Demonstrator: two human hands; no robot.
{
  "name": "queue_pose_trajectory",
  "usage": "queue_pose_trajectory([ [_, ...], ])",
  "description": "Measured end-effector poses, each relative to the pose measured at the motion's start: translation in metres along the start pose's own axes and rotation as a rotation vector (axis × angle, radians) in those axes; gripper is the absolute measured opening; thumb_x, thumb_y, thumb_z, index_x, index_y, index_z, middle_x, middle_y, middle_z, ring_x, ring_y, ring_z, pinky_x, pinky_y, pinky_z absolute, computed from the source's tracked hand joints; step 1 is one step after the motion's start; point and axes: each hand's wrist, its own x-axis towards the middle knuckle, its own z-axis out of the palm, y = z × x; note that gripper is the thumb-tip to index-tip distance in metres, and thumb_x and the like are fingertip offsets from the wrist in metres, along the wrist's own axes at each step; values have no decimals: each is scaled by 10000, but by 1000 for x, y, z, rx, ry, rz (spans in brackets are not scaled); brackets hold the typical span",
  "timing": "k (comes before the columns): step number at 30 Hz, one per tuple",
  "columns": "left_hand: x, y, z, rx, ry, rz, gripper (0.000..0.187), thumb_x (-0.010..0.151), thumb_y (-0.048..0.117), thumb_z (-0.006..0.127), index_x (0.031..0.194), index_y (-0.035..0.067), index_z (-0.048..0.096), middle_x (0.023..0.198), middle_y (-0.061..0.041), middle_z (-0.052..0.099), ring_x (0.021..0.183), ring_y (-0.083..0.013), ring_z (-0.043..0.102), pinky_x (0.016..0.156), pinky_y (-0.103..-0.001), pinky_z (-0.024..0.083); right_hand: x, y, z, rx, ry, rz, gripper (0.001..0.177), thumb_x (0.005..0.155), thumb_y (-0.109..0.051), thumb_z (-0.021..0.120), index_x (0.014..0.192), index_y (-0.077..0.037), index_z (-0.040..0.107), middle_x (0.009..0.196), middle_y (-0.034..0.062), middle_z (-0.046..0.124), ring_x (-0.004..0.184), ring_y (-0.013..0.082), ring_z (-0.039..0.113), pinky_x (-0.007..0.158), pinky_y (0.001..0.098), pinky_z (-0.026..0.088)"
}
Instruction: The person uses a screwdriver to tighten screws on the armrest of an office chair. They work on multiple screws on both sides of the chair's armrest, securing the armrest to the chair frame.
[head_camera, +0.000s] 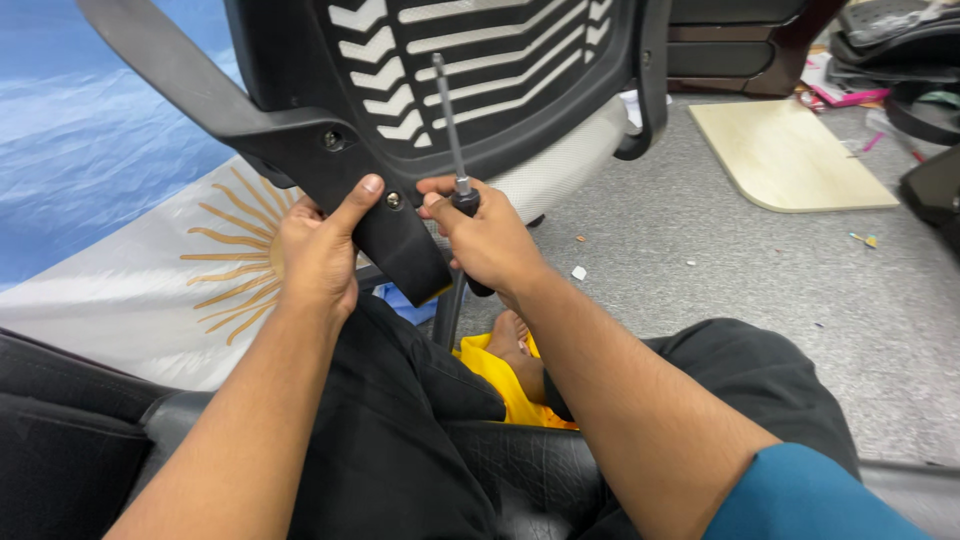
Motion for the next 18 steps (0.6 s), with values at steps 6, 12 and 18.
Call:
queue_pose_trajectory([
  [6,1,0,2,-47,-24,33,452,744,131,891,1101,-47,680,1038,-136,750,935,-186,728,907,-284,578,7,6,15,-320,128,-399,271,824,-208,815,1054,-90,735,864,37,719,769,123,697,716,273,561],
  [12,-1,0,1,-32,-15,32,389,766,131,880,1062,-34,687,998,-115,747,885,-165,717,849,-273,571,8,4,9,-451,102,-766,168,879,-139,800,1024,-97,728,977,37,720,869,189,738,758,312,578],
  [18,-3,1,0,-4,-12,30,324,820,118,885,1017,-13,665,931,-97,714,807,-146,688,765,-265,558,21,-9,-5,-768,5,-908,138,863,-178,810,983,-148,748,916,-4,695,821,200,709,697,344,560],
])
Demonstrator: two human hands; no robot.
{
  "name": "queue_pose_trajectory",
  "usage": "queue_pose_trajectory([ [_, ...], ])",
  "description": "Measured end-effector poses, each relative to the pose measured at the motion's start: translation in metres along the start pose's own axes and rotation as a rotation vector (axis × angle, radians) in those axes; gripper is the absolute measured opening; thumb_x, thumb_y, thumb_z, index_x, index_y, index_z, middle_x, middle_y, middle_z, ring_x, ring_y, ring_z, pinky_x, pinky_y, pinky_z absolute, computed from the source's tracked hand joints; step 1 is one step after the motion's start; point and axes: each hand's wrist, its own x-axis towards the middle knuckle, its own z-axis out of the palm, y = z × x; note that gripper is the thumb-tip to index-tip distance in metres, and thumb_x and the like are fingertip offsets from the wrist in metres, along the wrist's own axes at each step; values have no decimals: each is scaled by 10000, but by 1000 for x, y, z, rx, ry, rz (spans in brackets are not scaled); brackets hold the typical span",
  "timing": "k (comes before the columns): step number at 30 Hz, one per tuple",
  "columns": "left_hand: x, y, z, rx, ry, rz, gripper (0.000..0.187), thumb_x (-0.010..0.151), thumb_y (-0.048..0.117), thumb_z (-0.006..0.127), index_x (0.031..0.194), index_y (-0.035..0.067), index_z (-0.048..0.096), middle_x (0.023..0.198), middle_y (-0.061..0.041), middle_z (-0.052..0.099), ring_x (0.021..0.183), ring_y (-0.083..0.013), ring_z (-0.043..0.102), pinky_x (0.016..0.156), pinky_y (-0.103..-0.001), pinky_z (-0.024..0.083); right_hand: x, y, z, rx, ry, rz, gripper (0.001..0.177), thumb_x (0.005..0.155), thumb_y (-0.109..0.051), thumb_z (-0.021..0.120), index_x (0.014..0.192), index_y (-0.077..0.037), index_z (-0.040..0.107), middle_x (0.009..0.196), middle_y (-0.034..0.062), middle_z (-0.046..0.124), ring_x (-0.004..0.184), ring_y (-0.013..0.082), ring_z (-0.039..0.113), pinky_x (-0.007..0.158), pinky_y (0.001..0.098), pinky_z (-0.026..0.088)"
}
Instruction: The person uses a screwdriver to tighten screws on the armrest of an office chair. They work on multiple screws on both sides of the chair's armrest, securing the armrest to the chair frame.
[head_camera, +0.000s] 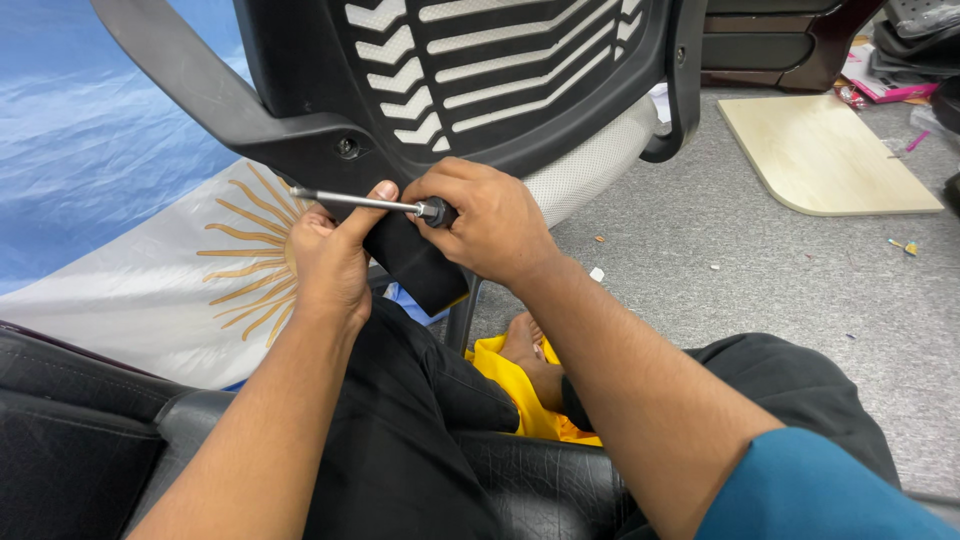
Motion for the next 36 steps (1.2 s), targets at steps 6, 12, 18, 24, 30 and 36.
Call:
queue_pose_trajectory([
  [6,-3,5,3,-14,-32,-18,320,793,145,859,1028,10,688,938,-75,749,792,-121,714,750,-236,575,-2,0,2,-84,63,-147,142,847,-157,806,973,-155,739,942,-25,641,846,167,685,698,316,561],
  [12,-4,8,4,68,3,-6,329,797,175,876,996,-5,685,883,-80,737,735,-119,691,689,-231,550,-4,2,3,-84,65,-168,120,855,-140,801,957,-144,737,946,-26,639,819,152,686,682,304,561],
  [18,-4,7,2,152,58,-20,332,814,192,904,960,-14,688,836,-75,688,658,-116,592,599,-242,458,-3,4,1,-67,59,-182,97,854,-131,803,929,-137,742,957,-32,659,794,148,700,673,298,567],
  [24,0,-1,-3,89,47,24,325,754,166,895,863,81,600,797,-14,651,672,-74,601,627,-209,492,-5,-2,4,-85,61,-116,123,827,-128,813,930,-132,746,959,-31,667,790,152,707,673,292,574],
  [30,4,-8,-8,92,44,72,393,800,130,929,815,124,537,764,18,566,654,-57,519,598,-219,442,-2,-5,1,-55,-19,-48,192,789,-99,803,942,-112,688,956,2,637,782,179,696,662,312,566],
  [36,-2,1,-2,34,-29,-23,275,797,165,850,993,21,721,933,-66,759,815,-105,701,775,-233,554,-1,-8,0,-43,-43,-64,246,743,6,718,962,-88,654,967,35,621,805,233,685,664,349,551],
])
